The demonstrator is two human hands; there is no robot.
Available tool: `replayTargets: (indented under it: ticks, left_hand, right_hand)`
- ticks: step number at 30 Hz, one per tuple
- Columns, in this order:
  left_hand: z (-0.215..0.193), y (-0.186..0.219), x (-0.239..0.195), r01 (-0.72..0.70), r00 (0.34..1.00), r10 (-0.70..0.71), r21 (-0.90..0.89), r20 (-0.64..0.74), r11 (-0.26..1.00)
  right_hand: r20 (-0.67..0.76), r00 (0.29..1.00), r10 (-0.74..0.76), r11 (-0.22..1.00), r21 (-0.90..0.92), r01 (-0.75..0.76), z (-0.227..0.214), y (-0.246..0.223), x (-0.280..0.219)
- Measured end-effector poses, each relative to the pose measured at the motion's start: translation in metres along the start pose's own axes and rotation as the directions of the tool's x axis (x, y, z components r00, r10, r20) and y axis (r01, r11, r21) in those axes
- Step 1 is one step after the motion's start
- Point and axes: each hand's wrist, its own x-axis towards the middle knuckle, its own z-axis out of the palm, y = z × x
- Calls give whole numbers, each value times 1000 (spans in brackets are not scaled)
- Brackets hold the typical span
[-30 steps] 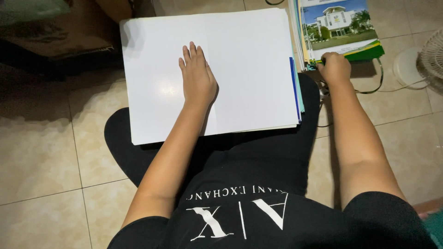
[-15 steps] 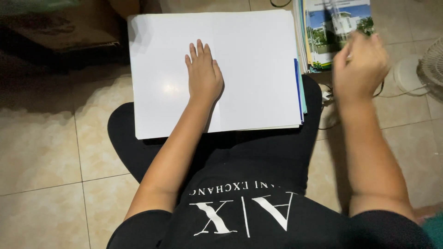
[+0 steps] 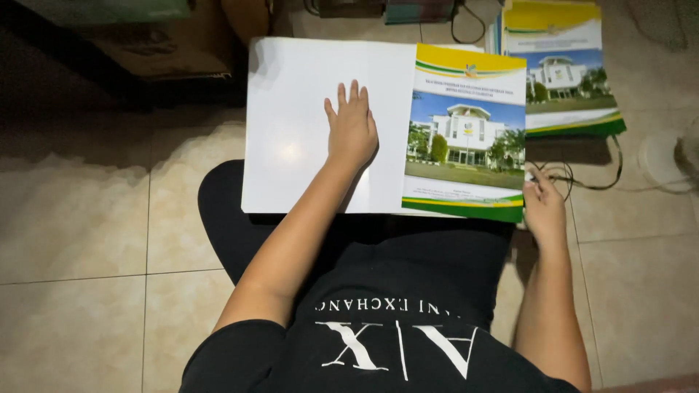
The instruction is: Folding printed brochures and placing them into a white folder while sitting on the floor.
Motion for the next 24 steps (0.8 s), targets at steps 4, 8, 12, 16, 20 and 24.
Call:
replayTargets:
  ticks: [4,8,12,16,20,24]
  left_hand:
    - [11,-28,21,-8,997,12,-51,73,999]
    - [-16,-40,22,-209,960,177,133,216,969]
    - [-32,-49,13,-382,918,360,125,167,916]
    - [-29,-50,13,-357,927,336,112,169,927]
    - [-33,-50,11,-356,923,342,52,178,933]
    - [-31,-51,14,-371,917,355,58,181,927]
  right_hand:
    - [48,990,-134,961,252,118,7,17,18]
    - [58,987,-153,961,240,135,19,8,24]
    - [48,989,-141,983,127,134,30,-3,27]
    - [57,992,-114,993,9,114,34,5,37]
    - [75,986,-147,989,10,147,30,-12,24]
    - [65,986,-153,987,-43,156,26,-34,12]
